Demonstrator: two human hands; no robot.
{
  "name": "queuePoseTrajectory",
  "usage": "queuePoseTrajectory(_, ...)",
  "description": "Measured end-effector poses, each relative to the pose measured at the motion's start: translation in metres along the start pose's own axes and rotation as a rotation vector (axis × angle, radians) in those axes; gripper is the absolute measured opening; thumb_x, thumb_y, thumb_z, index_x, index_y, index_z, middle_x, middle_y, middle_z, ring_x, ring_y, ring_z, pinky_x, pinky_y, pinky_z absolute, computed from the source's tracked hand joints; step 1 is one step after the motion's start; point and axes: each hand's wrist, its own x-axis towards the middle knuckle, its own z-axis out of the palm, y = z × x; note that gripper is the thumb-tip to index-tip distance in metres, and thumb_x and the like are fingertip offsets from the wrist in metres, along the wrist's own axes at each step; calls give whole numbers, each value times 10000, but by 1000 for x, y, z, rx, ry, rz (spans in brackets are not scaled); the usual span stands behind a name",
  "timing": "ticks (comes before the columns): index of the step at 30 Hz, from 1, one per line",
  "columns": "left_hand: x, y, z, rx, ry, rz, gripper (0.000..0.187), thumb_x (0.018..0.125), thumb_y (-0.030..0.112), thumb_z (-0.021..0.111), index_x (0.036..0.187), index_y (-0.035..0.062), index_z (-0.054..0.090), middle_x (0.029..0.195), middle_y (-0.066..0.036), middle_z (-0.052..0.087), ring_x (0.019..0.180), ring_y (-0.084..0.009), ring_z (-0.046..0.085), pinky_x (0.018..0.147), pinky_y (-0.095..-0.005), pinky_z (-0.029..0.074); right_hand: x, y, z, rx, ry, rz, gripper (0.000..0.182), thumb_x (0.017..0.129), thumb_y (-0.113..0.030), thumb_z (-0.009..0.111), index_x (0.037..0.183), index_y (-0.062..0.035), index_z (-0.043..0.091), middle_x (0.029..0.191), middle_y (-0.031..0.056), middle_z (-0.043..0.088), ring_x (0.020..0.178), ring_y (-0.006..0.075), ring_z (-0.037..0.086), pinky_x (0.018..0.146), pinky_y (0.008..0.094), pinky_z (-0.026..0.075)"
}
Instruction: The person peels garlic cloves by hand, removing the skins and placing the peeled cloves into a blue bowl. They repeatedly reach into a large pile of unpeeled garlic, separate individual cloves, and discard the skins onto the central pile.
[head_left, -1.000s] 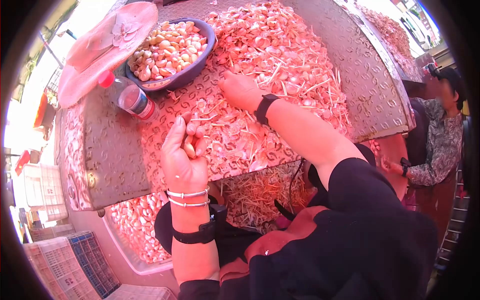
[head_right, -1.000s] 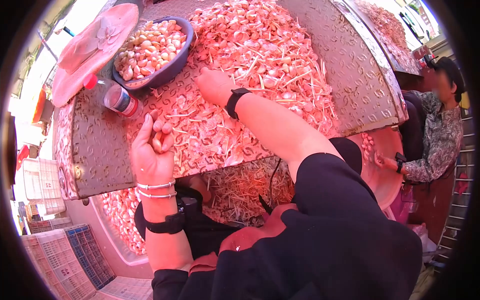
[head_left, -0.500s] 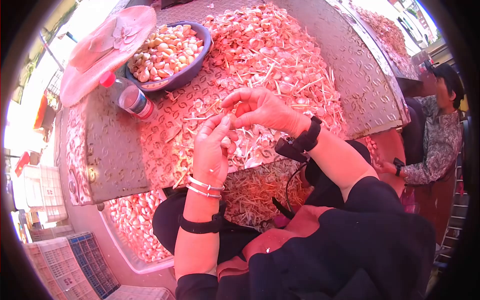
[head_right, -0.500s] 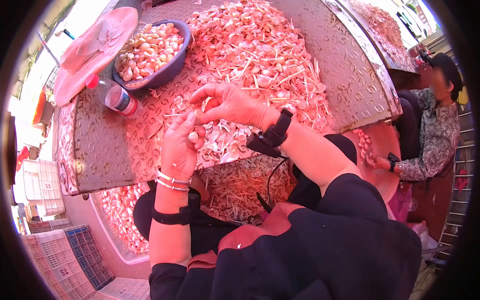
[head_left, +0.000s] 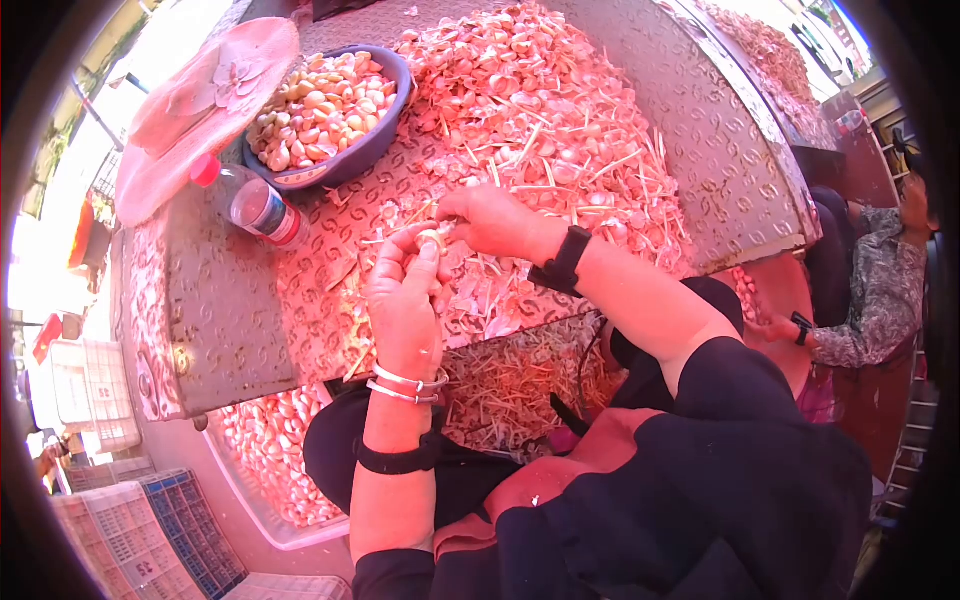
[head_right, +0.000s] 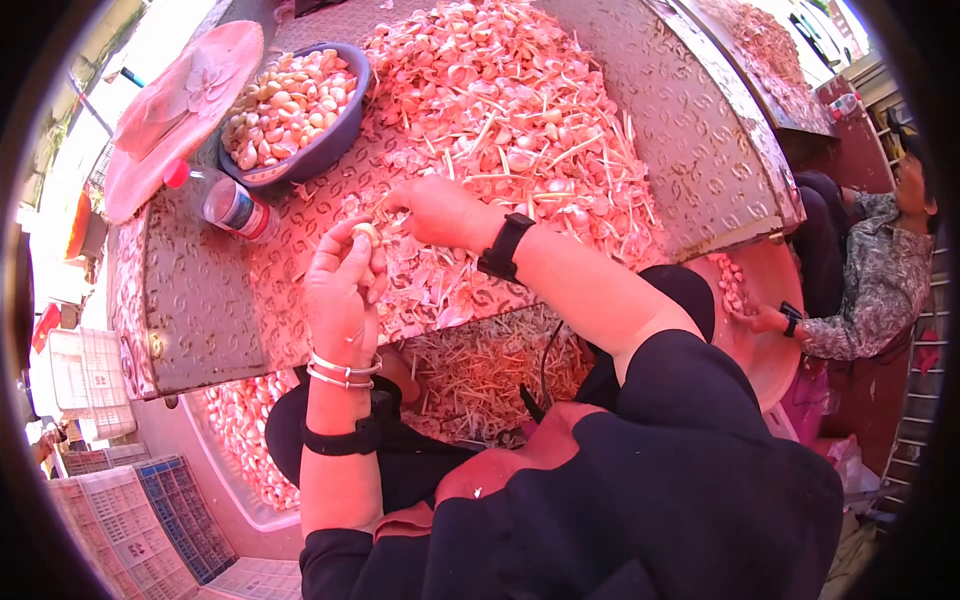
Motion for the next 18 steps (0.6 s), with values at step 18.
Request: queuePoseTrajectory(18, 2, 17, -11, -264, 118, -113, 110, 915, 133, 483, 955, 42, 530, 663, -9, 526, 451, -45, 414, 345, -166, 272, -10, -94, -28, 620, 334, -42, 113, 746, 10, 636, 858, -7, 627, 701, 59, 614, 669, 111, 616, 616, 234, 502)
